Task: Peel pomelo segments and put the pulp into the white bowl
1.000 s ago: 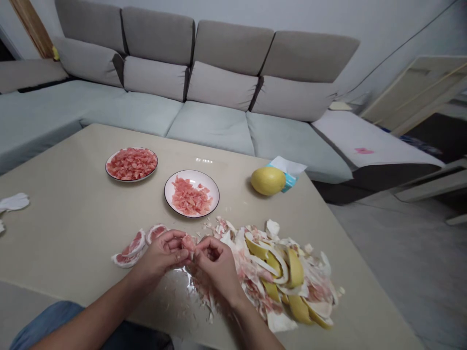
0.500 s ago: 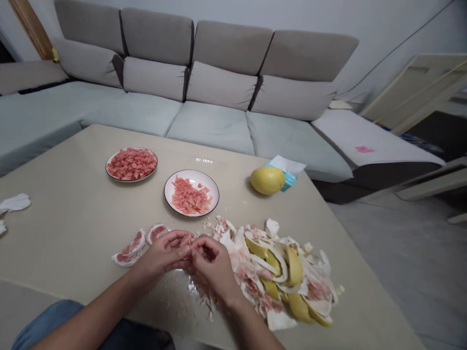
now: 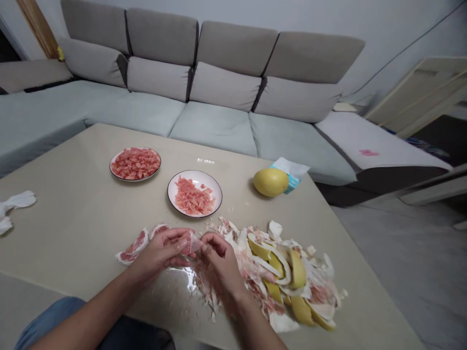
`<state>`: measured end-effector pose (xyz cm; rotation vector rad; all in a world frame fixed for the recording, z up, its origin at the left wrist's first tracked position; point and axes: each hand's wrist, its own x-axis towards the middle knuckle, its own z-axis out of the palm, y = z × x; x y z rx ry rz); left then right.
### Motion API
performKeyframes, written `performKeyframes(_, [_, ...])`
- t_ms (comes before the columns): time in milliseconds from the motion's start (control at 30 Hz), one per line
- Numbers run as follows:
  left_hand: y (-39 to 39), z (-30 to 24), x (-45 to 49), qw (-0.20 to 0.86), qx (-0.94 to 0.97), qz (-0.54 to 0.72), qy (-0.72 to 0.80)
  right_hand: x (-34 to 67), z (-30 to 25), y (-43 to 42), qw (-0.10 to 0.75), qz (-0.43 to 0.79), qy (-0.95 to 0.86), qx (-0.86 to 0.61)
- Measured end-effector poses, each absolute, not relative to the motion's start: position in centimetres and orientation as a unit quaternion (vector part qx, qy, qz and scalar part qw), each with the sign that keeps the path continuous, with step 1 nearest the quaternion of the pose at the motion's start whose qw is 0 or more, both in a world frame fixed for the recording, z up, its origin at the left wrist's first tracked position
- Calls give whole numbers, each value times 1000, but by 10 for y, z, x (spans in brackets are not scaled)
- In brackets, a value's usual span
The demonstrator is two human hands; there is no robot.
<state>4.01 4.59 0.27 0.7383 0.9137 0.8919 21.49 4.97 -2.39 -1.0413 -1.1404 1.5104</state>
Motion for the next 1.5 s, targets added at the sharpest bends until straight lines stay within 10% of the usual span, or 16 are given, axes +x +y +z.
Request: performKeyframes(1500, [55,7,20,766,280,414,403,242,-2,65,533,176,-614,-555])
